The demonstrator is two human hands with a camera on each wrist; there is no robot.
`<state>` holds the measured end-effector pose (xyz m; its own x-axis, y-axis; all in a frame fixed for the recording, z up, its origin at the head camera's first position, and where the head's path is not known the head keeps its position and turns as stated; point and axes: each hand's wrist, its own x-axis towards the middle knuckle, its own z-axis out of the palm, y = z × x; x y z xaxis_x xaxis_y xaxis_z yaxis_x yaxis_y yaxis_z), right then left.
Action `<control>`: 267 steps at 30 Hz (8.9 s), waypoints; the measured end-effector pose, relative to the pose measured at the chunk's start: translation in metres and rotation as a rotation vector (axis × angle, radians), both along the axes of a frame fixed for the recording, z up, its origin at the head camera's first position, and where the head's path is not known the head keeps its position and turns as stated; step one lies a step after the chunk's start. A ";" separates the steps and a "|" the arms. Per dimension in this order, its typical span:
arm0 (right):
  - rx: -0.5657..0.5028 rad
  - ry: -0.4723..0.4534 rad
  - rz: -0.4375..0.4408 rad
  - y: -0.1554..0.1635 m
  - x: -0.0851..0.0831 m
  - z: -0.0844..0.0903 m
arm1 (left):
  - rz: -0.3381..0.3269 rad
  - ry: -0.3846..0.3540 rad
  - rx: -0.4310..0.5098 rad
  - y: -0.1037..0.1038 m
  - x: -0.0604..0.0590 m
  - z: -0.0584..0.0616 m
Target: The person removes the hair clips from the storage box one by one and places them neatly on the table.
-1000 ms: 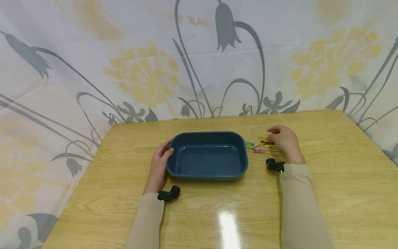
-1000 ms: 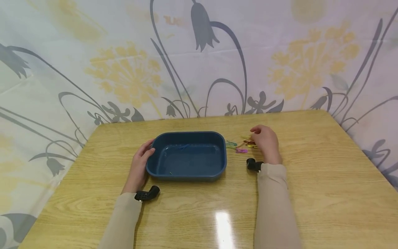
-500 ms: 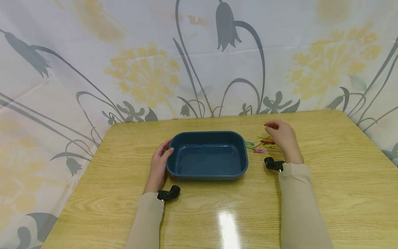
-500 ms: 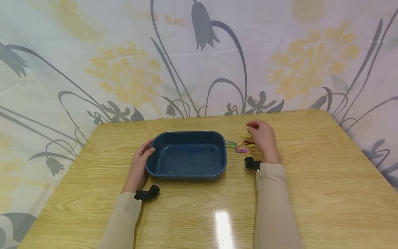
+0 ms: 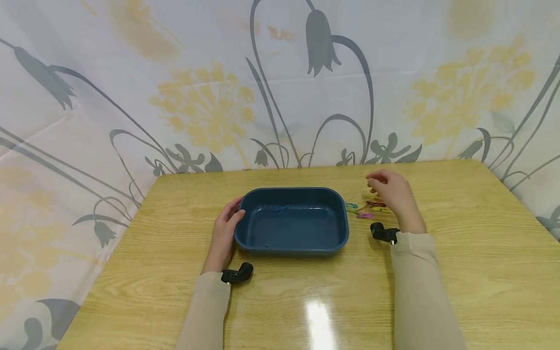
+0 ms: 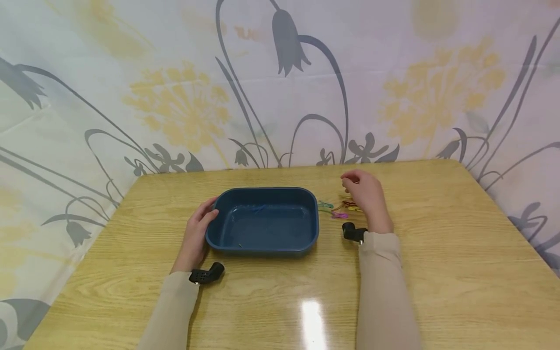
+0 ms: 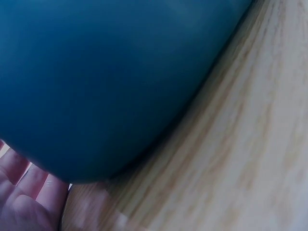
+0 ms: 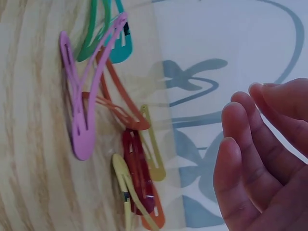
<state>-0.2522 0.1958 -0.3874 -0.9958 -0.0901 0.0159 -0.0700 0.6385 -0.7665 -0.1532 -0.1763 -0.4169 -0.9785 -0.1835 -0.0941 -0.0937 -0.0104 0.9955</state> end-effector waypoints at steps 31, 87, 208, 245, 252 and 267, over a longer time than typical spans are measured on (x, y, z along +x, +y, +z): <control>0.175 -0.001 0.288 -0.030 0.014 0.041 | -0.013 -0.010 -0.008 0.000 0.001 0.001; 0.132 0.154 0.342 -0.116 0.016 0.045 | -0.009 0.017 0.009 -0.002 0.002 0.000; 0.412 -0.181 0.663 -0.154 0.013 0.053 | -0.001 0.044 0.022 -0.008 -0.009 -0.019; 0.174 -0.034 0.515 -0.106 0.048 0.061 | 0.010 0.057 0.020 -0.011 -0.011 -0.024; 0.095 -0.004 0.474 -0.093 0.055 0.056 | 0.015 0.046 0.024 -0.009 -0.011 -0.023; 0.033 0.082 0.443 -0.083 0.068 0.058 | 0.003 -0.004 0.037 -0.006 0.006 0.000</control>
<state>-0.1840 0.1131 -0.3298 -0.8566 -0.5094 0.0827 -0.4015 0.5572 -0.7268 -0.1473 -0.1827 -0.4170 -0.9776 -0.1824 -0.1049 -0.0978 -0.0471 0.9941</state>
